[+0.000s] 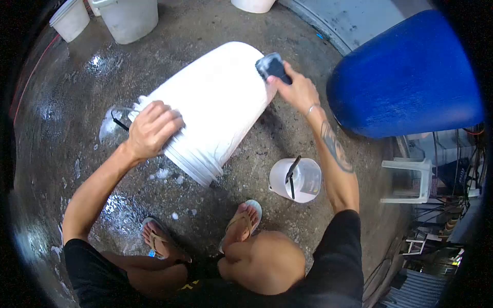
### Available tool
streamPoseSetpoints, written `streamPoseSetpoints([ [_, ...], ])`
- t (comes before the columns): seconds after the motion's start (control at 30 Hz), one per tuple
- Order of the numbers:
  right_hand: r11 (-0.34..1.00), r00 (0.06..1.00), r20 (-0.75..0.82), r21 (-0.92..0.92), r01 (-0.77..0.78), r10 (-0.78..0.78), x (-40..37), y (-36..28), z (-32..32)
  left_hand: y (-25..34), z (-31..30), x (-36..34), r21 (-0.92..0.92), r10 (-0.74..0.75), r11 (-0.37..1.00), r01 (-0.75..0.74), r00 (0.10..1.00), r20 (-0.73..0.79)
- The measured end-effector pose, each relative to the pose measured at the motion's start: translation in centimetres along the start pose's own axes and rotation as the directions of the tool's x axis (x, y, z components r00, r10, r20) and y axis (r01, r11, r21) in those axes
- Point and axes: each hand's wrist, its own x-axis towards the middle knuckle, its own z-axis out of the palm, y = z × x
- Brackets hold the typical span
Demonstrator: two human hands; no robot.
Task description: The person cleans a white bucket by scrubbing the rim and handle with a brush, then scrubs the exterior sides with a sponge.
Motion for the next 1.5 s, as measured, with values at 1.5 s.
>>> streamPoseSetpoints([
  [1.5, 0.996, 0.995, 0.068, 0.060, 0.068, -0.072, -7.2, -6.6, 1.2, -0.8, -4.4, -1.9, 0.217, 0.372, 0.880, -0.423, 0.897, 0.238],
])
